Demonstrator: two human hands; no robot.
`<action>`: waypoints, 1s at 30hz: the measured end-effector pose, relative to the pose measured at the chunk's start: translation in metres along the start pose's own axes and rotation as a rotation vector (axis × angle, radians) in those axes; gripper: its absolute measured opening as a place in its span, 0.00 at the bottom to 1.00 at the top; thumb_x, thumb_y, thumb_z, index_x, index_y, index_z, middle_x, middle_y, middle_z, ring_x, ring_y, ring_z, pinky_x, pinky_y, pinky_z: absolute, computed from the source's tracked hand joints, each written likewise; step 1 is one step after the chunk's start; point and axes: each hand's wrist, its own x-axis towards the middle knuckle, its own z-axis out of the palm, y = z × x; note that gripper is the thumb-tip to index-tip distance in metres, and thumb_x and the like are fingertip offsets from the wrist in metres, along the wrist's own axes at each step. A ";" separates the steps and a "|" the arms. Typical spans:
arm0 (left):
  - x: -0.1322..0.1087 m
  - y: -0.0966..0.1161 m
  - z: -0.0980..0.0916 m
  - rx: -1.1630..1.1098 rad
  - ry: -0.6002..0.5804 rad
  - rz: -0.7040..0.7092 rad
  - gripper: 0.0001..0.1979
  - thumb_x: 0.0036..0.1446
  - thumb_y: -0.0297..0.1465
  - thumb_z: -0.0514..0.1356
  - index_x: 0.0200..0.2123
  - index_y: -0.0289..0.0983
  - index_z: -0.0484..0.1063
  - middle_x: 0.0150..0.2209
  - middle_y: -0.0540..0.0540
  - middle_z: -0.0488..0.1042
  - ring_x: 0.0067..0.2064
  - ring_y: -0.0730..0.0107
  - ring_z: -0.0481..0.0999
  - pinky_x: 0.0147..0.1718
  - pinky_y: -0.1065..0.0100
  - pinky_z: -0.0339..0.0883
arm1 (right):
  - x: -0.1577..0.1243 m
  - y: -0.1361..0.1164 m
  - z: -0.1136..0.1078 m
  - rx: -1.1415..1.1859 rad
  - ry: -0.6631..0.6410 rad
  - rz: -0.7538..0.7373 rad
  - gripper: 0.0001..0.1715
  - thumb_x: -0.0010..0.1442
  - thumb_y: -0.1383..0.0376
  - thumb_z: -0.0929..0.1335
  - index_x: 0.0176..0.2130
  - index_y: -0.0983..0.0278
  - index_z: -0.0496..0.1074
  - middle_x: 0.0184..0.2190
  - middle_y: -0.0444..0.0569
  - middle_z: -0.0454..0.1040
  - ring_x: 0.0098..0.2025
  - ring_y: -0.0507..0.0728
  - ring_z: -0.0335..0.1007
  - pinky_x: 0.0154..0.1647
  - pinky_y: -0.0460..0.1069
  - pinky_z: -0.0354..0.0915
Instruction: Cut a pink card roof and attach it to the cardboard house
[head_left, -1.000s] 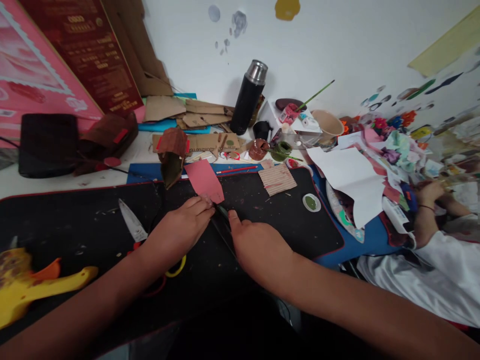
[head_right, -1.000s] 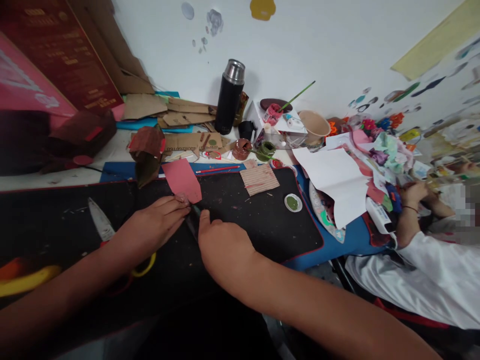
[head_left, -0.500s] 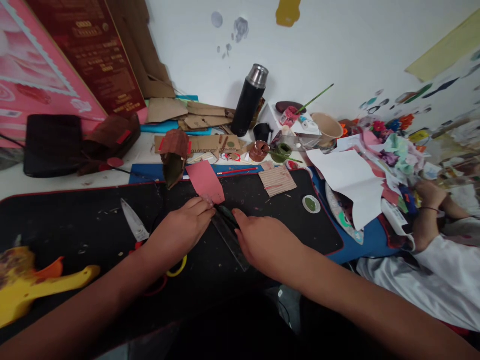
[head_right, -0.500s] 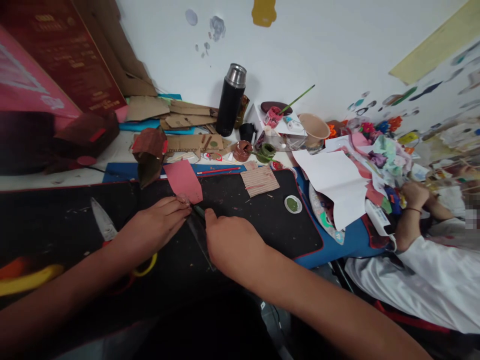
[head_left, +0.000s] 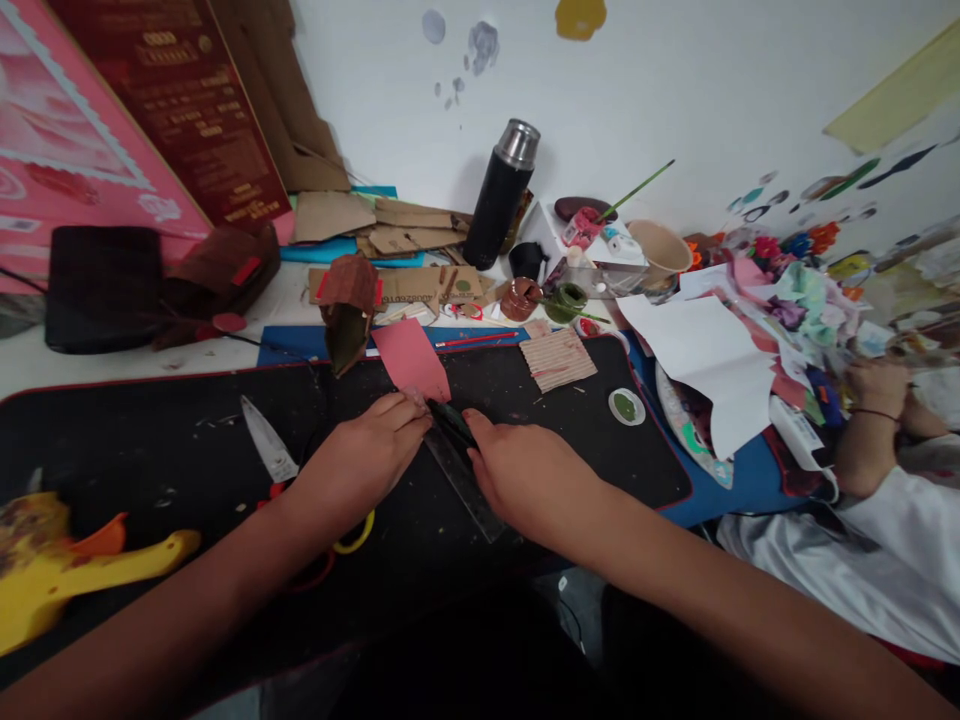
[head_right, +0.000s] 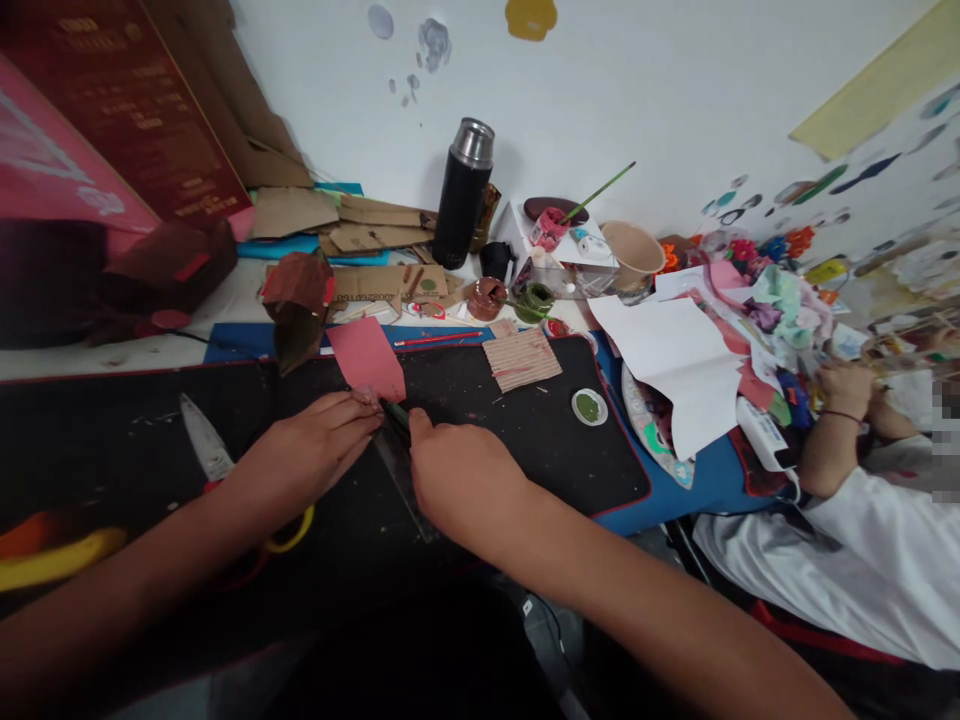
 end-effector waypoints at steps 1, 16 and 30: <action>0.000 0.000 0.000 0.000 -0.004 -0.003 0.16 0.72 0.26 0.54 0.53 0.33 0.81 0.51 0.34 0.82 0.57 0.49 0.79 0.57 0.50 0.79 | 0.000 0.000 0.000 0.005 0.001 0.001 0.28 0.71 0.70 0.63 0.68 0.72 0.67 0.40 0.63 0.85 0.36 0.65 0.84 0.29 0.51 0.64; 0.000 0.000 0.001 0.013 0.013 0.005 0.15 0.72 0.26 0.54 0.52 0.32 0.81 0.50 0.35 0.82 0.56 0.50 0.79 0.56 0.52 0.79 | 0.002 0.000 -0.002 0.019 -0.024 0.009 0.28 0.72 0.69 0.63 0.69 0.73 0.66 0.40 0.64 0.85 0.37 0.67 0.85 0.32 0.53 0.70; -0.002 -0.003 0.003 -0.062 0.000 -0.034 0.17 0.72 0.27 0.53 0.53 0.34 0.81 0.53 0.34 0.81 0.58 0.48 0.79 0.57 0.49 0.78 | 0.000 -0.018 0.015 -0.090 -0.044 -0.019 0.38 0.67 0.78 0.62 0.73 0.80 0.57 0.38 0.66 0.83 0.37 0.64 0.85 0.33 0.53 0.78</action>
